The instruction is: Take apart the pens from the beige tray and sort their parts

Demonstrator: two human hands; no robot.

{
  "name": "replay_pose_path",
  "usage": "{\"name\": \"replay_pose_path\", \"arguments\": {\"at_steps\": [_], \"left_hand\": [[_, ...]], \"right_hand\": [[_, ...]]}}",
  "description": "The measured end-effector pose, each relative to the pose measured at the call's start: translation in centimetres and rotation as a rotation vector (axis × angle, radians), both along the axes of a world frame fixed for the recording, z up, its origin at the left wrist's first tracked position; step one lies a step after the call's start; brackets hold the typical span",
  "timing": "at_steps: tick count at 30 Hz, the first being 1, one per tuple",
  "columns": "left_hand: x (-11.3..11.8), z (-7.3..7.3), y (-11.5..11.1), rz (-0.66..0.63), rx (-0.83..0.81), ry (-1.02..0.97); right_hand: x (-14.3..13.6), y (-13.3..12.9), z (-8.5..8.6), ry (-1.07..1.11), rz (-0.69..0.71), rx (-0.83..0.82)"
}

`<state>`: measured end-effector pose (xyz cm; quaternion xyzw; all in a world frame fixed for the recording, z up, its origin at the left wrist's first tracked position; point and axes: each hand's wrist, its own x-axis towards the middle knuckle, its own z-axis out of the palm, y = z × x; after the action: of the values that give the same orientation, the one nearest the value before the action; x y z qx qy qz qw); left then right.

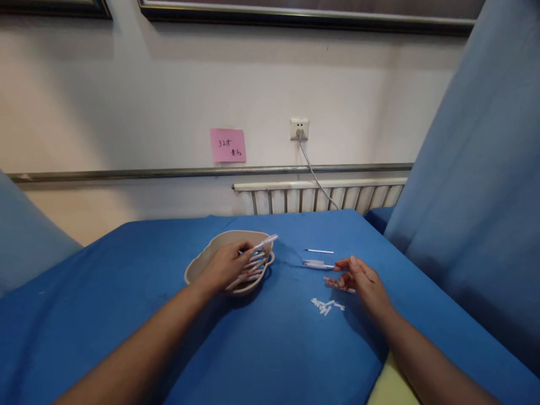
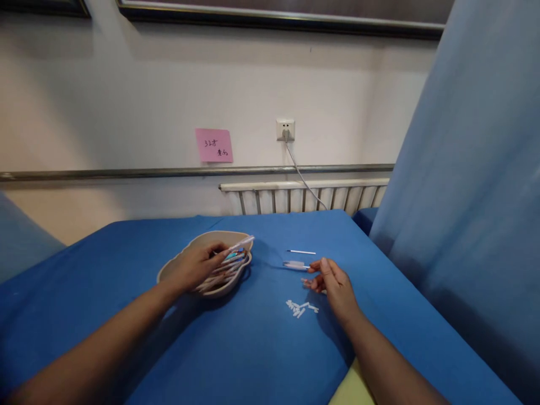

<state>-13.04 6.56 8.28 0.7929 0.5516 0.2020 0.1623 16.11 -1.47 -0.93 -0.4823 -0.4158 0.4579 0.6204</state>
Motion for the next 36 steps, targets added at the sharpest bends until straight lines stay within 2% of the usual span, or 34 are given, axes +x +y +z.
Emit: {"name": "replay_pose_path", "arguments": {"at_steps": [3, 6, 11, 15, 27, 36], "left_hand": [[-3.0, -0.2, 1.0, 0.039, -0.042, 0.161], [-3.9, -0.6, 1.0, 0.024, -0.073, 0.269], [-3.5, -1.4, 0.9, -0.033, -0.079, 0.373], [-3.1, -1.9, 1.6, -0.011, -0.040, 0.443], [-1.1, -1.9, 1.4, 0.017, 0.009, 0.570], [-0.5, -1.1, 1.5, 0.026, 0.002, 0.569]], "right_hand": [[-0.1, -0.1, 0.0, -0.035, 0.010, -0.009], [0.0, -0.1, -0.1, -0.048, 0.016, -0.001], [0.1, 0.1, -0.4, -0.044, 0.035, -0.018], [0.0, 0.1, -0.4, -0.050, 0.063, -0.026], [-0.2, 0.1, -0.3, -0.104, 0.091, 0.008], [1.9, 0.7, 0.8, -0.116, -0.066, 0.044]]}}
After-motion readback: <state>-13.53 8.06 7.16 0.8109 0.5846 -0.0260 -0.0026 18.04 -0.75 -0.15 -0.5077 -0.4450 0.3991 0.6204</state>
